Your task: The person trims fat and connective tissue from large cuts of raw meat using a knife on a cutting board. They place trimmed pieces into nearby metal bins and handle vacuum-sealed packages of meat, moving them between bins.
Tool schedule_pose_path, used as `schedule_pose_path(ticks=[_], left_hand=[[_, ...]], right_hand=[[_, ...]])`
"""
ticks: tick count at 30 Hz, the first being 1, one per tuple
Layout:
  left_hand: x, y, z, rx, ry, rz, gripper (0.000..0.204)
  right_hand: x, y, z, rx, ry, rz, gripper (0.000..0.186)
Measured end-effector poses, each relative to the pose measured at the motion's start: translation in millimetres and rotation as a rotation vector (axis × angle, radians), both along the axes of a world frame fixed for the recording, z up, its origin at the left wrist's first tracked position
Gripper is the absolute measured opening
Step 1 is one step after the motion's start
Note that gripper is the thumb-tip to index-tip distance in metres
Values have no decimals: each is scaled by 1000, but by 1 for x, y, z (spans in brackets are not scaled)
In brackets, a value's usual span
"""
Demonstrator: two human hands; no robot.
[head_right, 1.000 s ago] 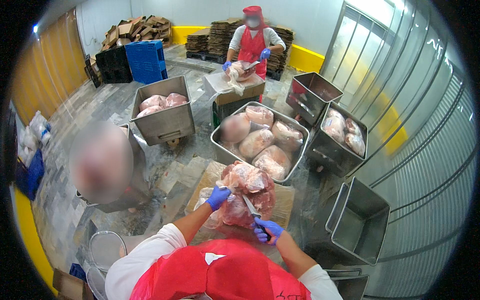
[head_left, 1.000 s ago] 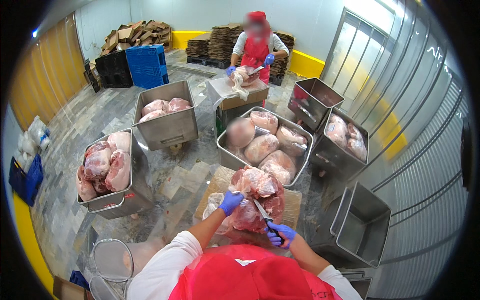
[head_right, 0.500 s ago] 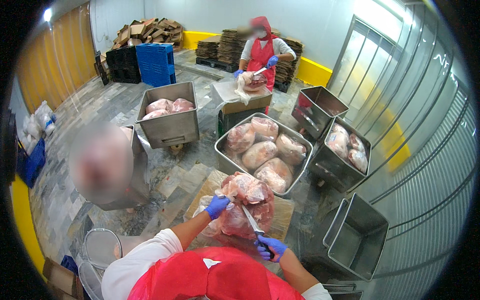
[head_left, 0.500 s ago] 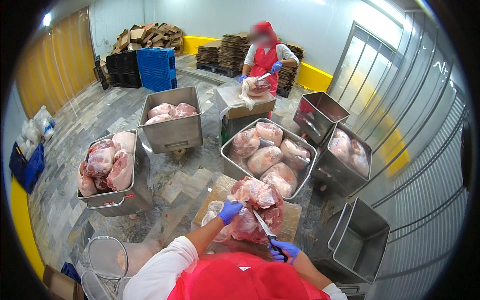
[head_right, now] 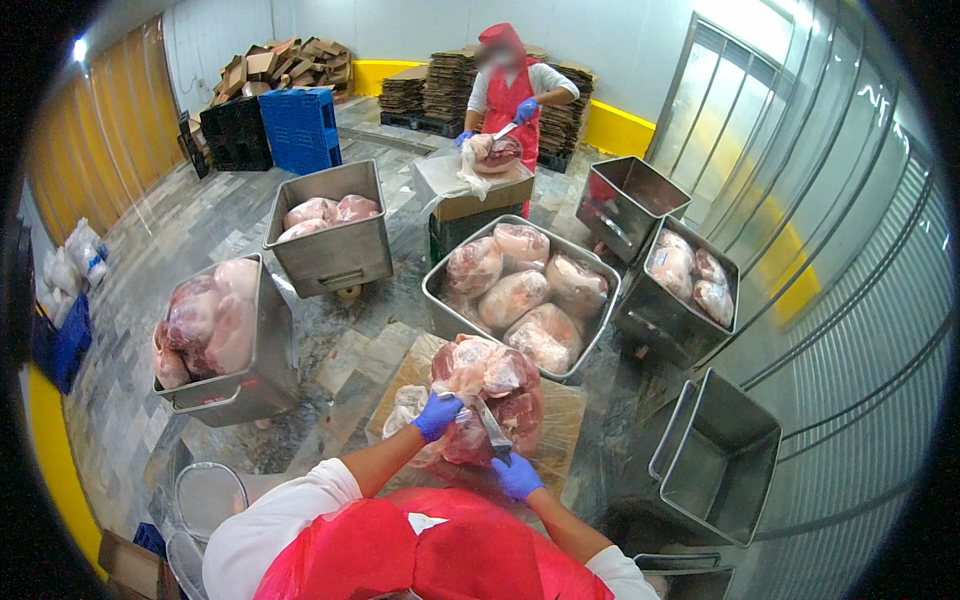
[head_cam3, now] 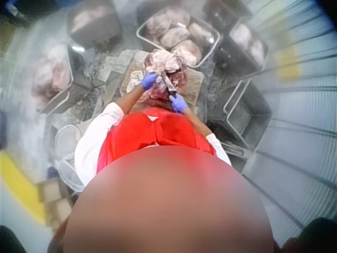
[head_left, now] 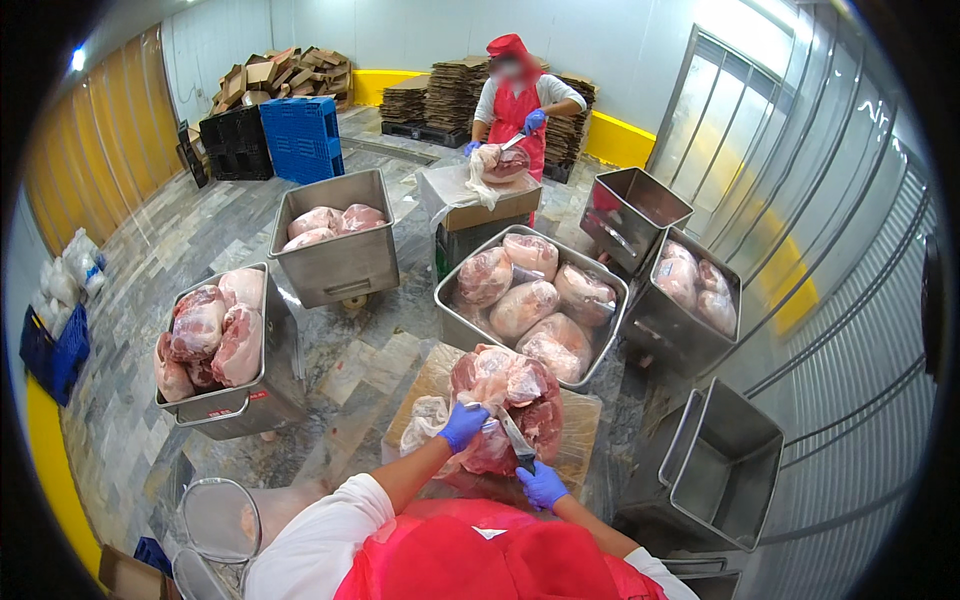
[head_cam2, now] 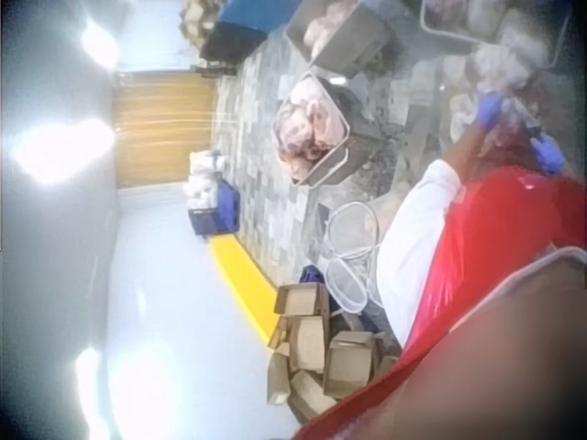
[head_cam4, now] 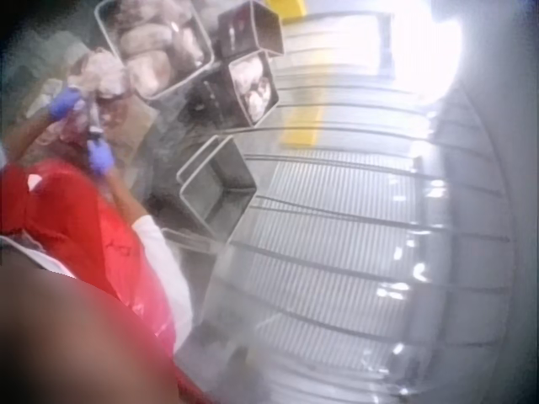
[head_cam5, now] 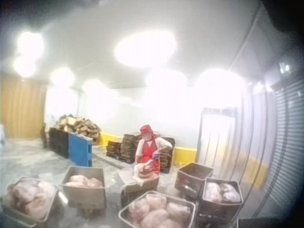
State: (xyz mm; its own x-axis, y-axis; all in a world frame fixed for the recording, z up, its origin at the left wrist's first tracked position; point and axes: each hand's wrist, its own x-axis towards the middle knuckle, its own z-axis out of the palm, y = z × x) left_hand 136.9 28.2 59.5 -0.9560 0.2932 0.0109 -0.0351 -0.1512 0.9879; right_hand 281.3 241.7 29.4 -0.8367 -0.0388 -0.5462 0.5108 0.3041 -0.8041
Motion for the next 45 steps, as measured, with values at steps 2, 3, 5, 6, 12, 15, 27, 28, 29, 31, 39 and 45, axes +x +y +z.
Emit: schedule_pose_path(ticks=[2, 3, 5, 6, 12, 15, 27, 28, 29, 31, 39, 45], left_hand=[[-10, -16, -61, 38, -19, 26, 14], [-19, -23, -90, 55, -4, 29, 16], [-13, -11, -57, 171, -146, 0, 22], [-8, -13, -41, 222, -218, 3, 26], [-15, -11, -47, 310, -274, 95, 19], [-13, -22, -56, 220, -313, 136, 18], [-22, 9, -62, -197, 386, 178, 31], [-22, 8, -67, -271, 381, 151, 34], [-30, 1, -77, -208, 353, 140, 34], [-45, -5, -94, -68, 295, 119, 34], [-26, -9, -63, -154, -93, 229, 20], [-26, -27, -20, -415, 167, 63, 20]], right_hand=[[-1, -1, -57, 252, 294, 76, 37], [-5, -2, -75, 377, 449, 106, 42], [5, 5, -63, 439, 385, 58, 50], [8, 1, -49, 460, 355, 49, 54], [14, -19, 4, 643, 155, 81, 56], [20, -18, 9, 671, 129, 88, 55], [-12, 33, 61, -770, -628, -75, 40], [-18, 24, 61, -773, -613, -80, 40], [-23, 12, 60, -785, -599, -64, 40], [-23, -2, 59, -556, -492, -42, 35], [-4, -16, -11, -16, 61, 43, 34], [-7, -26, 13, -162, -166, -31, 35]])
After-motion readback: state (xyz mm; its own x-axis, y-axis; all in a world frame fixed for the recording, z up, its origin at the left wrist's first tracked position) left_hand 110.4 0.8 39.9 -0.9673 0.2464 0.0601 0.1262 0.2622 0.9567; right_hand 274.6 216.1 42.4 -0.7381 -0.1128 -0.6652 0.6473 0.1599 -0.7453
